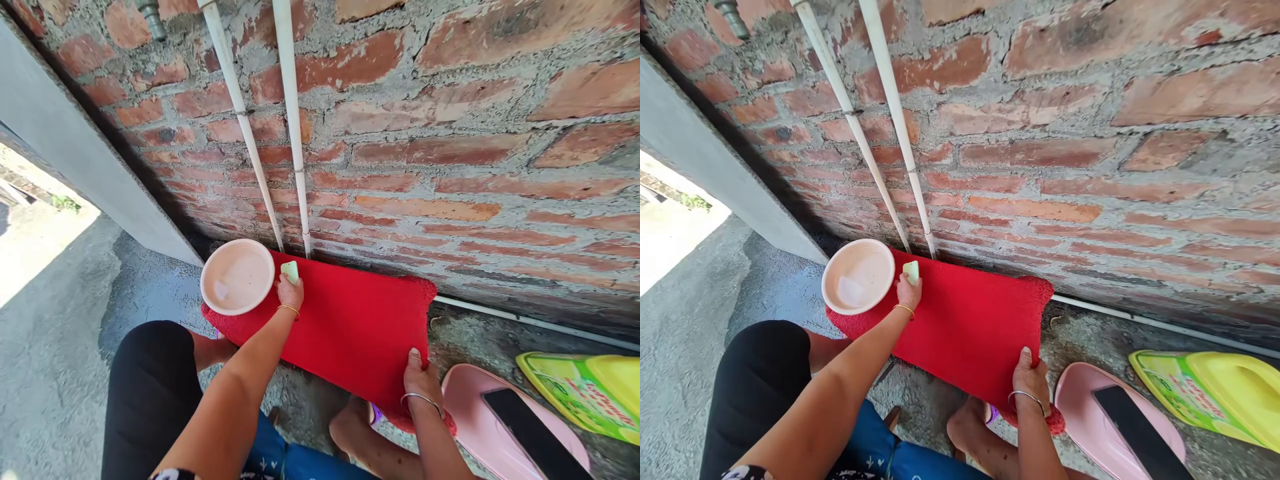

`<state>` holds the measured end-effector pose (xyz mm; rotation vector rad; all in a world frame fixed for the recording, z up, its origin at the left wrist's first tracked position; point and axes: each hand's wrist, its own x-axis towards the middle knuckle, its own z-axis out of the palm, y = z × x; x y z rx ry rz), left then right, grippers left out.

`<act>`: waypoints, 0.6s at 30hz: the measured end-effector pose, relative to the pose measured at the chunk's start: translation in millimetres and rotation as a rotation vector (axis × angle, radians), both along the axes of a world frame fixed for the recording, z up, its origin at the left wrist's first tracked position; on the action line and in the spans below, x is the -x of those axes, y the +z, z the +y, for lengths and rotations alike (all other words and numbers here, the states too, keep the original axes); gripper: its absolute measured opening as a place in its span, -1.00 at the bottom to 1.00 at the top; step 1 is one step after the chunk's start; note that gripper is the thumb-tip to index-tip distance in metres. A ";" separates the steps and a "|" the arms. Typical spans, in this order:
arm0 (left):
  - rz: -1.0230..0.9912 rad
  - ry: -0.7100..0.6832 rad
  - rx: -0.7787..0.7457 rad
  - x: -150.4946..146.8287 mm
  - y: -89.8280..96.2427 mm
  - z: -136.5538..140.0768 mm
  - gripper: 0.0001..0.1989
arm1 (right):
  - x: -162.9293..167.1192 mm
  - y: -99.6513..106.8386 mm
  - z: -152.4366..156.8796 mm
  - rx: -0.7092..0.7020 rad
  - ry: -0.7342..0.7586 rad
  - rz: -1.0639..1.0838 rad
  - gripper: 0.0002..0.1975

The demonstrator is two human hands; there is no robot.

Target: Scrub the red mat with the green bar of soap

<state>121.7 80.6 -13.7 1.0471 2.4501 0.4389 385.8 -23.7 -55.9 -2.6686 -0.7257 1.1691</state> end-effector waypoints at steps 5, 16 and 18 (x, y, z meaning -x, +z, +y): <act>0.006 -0.360 0.017 -27.5 -16.1 -14.3 -0.49 | 0.0 -3.6 0.8 -0.001 -0.003 -0.015 -0.23; -0.042 -0.158 -0.041 -6.4 -11.8 13.1 -0.48 | -3.4 -10.0 -1.3 -0.002 -0.001 -0.013 -0.23; -0.088 0.123 -0.014 -2.0 -5.5 26.0 -0.51 | -2.6 -8.1 -1.1 -0.003 -0.006 -0.014 -0.25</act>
